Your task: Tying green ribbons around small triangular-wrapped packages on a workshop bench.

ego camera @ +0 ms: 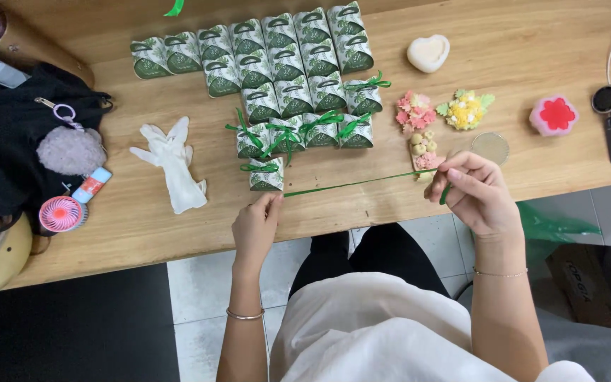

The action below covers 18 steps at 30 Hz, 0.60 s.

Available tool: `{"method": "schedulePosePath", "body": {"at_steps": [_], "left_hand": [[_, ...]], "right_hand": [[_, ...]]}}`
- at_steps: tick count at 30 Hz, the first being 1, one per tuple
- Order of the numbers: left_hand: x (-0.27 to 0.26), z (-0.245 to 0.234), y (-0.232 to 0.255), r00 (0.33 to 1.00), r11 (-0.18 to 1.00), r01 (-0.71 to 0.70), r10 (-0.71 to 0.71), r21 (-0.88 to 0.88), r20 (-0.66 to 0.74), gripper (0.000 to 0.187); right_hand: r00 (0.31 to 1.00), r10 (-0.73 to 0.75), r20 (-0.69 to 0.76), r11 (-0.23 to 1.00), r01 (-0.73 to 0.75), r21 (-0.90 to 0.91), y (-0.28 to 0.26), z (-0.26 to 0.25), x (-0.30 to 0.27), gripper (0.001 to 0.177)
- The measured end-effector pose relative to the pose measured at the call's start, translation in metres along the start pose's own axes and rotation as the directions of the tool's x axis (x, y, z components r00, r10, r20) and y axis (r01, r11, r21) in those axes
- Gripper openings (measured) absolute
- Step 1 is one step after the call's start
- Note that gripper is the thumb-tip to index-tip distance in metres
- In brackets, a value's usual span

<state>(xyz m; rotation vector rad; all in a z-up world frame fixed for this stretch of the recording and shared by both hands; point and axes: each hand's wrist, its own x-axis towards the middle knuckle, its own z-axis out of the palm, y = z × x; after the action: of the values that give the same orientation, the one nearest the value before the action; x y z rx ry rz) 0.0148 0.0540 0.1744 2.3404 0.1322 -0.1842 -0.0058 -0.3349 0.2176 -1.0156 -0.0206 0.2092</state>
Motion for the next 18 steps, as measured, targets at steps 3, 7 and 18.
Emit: {"method": "schedulePosePath", "body": {"at_steps": [3,7,18], "left_hand": [[0.010,0.017,-0.007,1.000,0.999,-0.002,0.001,0.036,0.032,0.031],[0.040,0.042,-0.015,0.991,0.992,-0.118,0.115,0.046,0.071,0.028],[0.136,0.045,0.048,0.929,0.974,-0.223,0.227,-0.046,0.293,0.033]], "right_hand": [[0.998,-0.065,-0.012,0.990,0.066,0.124,0.005,-0.007,0.005,0.017],[0.990,-0.098,-0.099,0.958,0.121,0.260,0.003,-0.009,0.005,0.031],[0.959,-0.234,-0.159,0.937,0.266,0.226,-0.004,-0.047,-0.005,0.054]]}}
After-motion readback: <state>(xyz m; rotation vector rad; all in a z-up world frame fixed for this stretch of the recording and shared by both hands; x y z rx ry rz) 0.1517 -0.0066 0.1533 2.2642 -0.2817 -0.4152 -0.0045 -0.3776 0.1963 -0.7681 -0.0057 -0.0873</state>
